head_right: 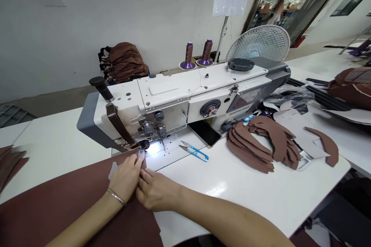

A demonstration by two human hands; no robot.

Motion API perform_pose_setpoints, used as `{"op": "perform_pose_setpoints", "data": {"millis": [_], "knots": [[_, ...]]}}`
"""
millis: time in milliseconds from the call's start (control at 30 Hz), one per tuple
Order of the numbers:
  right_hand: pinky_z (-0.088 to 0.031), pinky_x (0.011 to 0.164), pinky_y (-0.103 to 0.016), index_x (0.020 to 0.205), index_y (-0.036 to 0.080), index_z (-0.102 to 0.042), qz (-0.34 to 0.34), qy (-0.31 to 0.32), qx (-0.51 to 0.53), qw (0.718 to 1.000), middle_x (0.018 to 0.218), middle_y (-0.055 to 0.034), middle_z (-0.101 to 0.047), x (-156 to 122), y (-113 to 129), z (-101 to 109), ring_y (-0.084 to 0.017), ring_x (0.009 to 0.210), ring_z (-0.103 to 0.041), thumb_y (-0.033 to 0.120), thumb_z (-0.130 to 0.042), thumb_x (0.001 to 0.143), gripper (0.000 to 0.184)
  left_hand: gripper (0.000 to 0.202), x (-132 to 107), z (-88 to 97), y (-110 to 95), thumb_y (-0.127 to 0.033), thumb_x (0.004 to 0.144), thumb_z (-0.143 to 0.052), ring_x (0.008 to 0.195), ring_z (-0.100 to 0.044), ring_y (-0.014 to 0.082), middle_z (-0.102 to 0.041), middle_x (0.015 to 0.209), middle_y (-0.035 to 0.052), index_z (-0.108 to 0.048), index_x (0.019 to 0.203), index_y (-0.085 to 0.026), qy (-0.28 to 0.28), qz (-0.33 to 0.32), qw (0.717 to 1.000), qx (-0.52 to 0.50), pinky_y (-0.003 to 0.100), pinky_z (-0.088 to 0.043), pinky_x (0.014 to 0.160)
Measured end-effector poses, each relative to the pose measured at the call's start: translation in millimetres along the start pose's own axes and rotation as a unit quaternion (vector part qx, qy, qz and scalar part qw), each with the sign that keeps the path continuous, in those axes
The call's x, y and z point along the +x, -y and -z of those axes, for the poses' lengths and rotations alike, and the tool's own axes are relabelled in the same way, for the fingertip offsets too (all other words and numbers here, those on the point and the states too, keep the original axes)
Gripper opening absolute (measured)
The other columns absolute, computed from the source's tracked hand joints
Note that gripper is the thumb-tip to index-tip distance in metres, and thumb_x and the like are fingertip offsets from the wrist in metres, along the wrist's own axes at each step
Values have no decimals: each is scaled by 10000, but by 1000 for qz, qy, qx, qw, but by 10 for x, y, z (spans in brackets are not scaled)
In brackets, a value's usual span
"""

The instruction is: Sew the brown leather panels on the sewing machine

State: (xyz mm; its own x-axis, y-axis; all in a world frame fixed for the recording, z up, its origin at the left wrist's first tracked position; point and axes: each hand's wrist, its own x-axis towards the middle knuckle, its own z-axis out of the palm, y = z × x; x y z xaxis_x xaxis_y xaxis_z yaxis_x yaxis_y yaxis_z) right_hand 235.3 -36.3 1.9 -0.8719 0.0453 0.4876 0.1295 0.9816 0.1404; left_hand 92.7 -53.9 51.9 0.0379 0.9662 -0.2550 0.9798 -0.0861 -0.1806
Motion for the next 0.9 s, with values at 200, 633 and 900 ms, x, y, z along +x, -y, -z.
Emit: {"op": "perform_pose_setpoints", "data": {"millis": [200, 633, 900], "knots": [[-446, 948, -424, 972, 80, -590, -1, 15, 3, 1000, 995, -159, -644, -6, -35, -12, -251, 951, -601, 169, -459, 925, 166, 414, 32, 17, 0, -78, 917, -323, 1006, -560, 230, -593, 1080, 124, -481, 1297, -124, -18, -1, 1000, -3, 356, -497, 824], [-461, 919, -432, 877, 58, -604, -3, -43, -35, 998, 936, -212, -654, -26, 17, 38, -273, 912, -634, 135, -444, 876, 178, 287, -219, -252, -89, -64, 874, -436, 809, -572, 206, -606, 902, 95, -635, 1075, -111, -115, -54, 992, 13, 338, -492, 719], [-484, 876, -407, 793, 80, -621, -12, -66, -29, 997, 830, -169, -666, -27, 3, 4, -267, 851, -643, 118, -443, 855, 193, 313, -111, -338, -40, -31, 854, -427, 815, -571, 203, -598, 892, 98, -624, 1092, -81, -134, -88, 987, 5, 336, -503, 737]]}}
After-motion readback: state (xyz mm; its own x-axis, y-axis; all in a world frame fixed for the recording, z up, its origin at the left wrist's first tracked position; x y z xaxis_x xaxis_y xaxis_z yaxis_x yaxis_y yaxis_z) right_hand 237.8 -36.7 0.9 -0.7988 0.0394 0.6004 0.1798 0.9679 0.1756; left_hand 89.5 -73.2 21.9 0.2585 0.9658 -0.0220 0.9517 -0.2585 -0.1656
